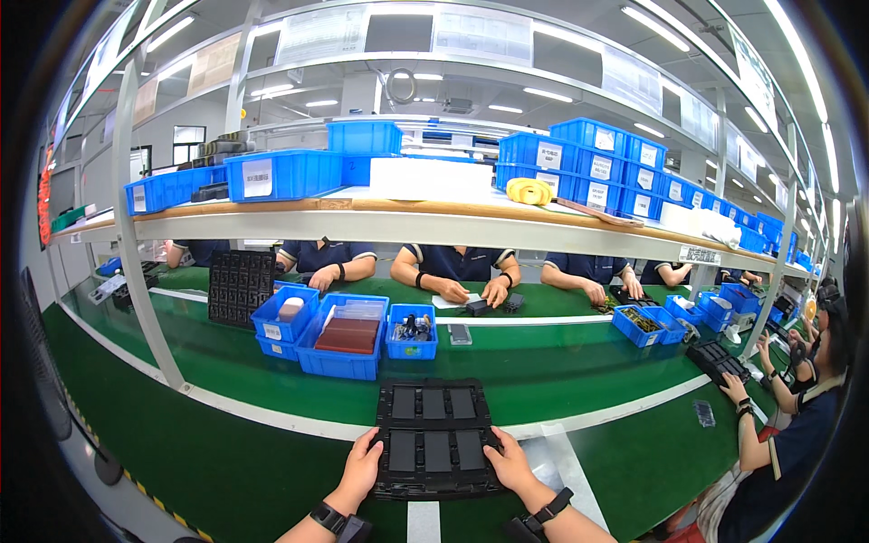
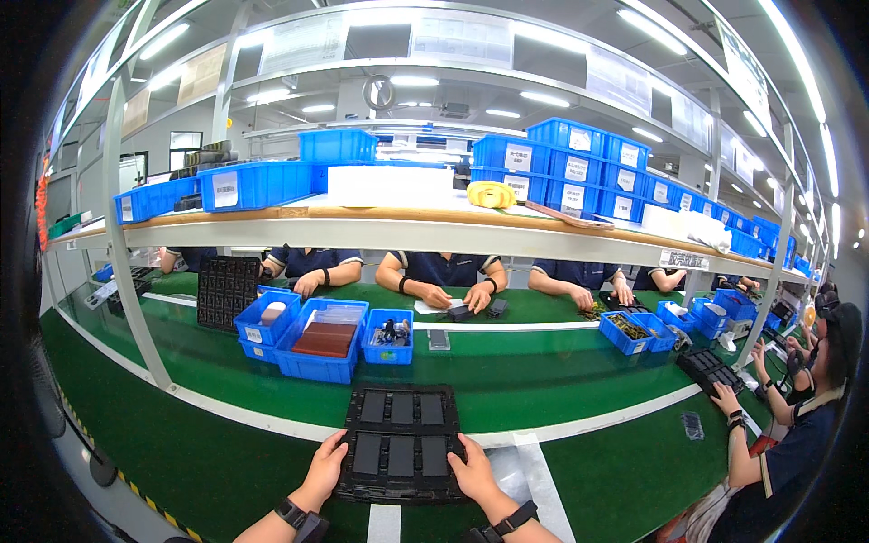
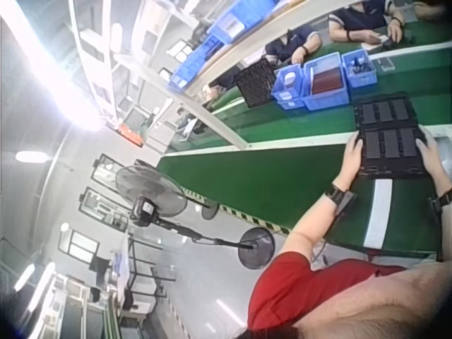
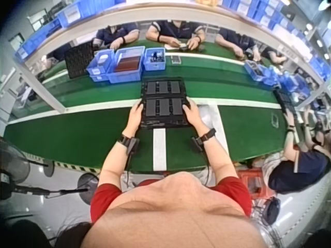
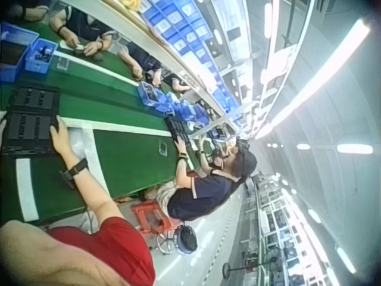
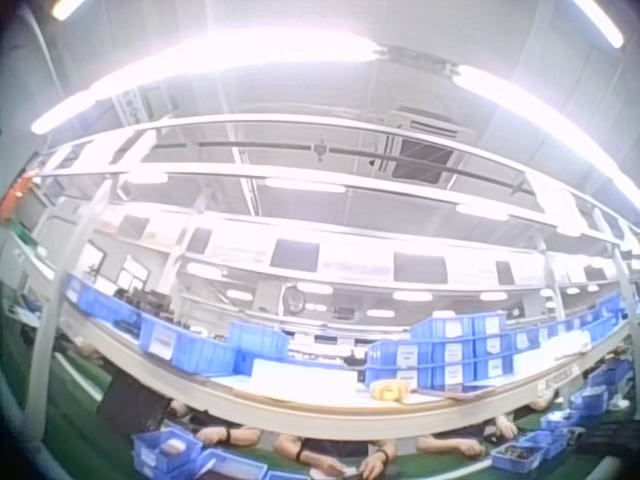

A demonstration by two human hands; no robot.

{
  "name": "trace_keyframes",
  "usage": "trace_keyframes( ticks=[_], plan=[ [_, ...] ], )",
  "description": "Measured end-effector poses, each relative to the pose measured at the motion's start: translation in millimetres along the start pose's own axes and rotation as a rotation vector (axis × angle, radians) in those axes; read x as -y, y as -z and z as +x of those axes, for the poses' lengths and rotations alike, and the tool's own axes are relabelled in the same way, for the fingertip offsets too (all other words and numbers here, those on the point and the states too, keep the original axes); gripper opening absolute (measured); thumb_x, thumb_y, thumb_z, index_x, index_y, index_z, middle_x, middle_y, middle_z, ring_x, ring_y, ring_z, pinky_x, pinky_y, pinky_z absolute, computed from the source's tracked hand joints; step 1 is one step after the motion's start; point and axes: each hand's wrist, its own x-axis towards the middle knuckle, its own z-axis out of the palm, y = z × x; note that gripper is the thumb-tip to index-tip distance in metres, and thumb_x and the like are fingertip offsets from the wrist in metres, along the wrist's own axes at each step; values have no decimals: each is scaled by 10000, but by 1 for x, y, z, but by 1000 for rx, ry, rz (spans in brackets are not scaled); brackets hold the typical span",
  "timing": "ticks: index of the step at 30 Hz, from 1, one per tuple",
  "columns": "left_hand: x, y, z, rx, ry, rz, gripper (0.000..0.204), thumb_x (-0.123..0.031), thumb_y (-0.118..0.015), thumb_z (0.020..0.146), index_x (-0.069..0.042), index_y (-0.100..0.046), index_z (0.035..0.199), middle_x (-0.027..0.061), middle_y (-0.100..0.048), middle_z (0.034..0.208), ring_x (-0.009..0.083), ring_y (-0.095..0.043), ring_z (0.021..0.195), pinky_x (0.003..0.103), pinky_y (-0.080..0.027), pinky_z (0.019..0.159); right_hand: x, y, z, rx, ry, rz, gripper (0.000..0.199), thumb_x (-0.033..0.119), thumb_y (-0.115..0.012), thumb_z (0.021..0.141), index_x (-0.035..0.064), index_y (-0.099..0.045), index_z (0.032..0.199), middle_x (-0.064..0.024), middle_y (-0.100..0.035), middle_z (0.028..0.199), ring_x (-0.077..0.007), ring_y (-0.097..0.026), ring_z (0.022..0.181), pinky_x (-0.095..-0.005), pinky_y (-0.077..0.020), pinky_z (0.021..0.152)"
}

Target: The recorder is assembling small black electronic or mechanical components onto a larger plastic tray on an assembly line.

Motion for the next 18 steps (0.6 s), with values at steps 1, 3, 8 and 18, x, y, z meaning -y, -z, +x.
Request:
trace_keyframes(
  ticks=[1, 3, 8, 18],
  plan=[
    [-1, 0, -1, 0, 1, 0, 352, -129, -476, 873, 15, -465, 1194, 153, -464, 1223, 246, -430, 1148, 298, -314, 975, 4, 0, 0, 1, -6, -8, 492, 171, -584, 799, -16, -429, 1226, -201, -474, 1201, -290, -490, 1060, -329, -391, 894],
    [-7, -1, -2, 0, 2, -4, 356, -131, -478, 872, 15, -463, 1196, 155, -464, 1223, 243, -431, 1147, 298, -314, 975, 5, 0, -1, 2, -12, -15, 490, 170, -584, 799, -14, -430, 1227, -199, -475, 1200, -289, -490, 1062, -329, -389, 897],
    [0, 1, -1, 5, 15, -39, 360, -132, -479, 872, 17, -461, 1199, 154, -464, 1222, 236, -433, 1145, 296, -319, 970, 13, 3, -1, 72, -70, -34, 485, 104, -563, 832, -22, -377, 1261, -160, -442, 1232, -211, -458, 1114, -308, -377, 932],
    [-1, 0, 0, 15, 2, -30, 358, -127, -479, 871, 12, -461, 1200, 150, -464, 1221, 230, -436, 1139, 291, -325, 963, 8, 1, -1, 12, -19, -13, 494, 167, -582, 803, -15, -423, 1234, -192, -473, 1206, -286, -490, 1063, -329, -390, 901]
  ],
)
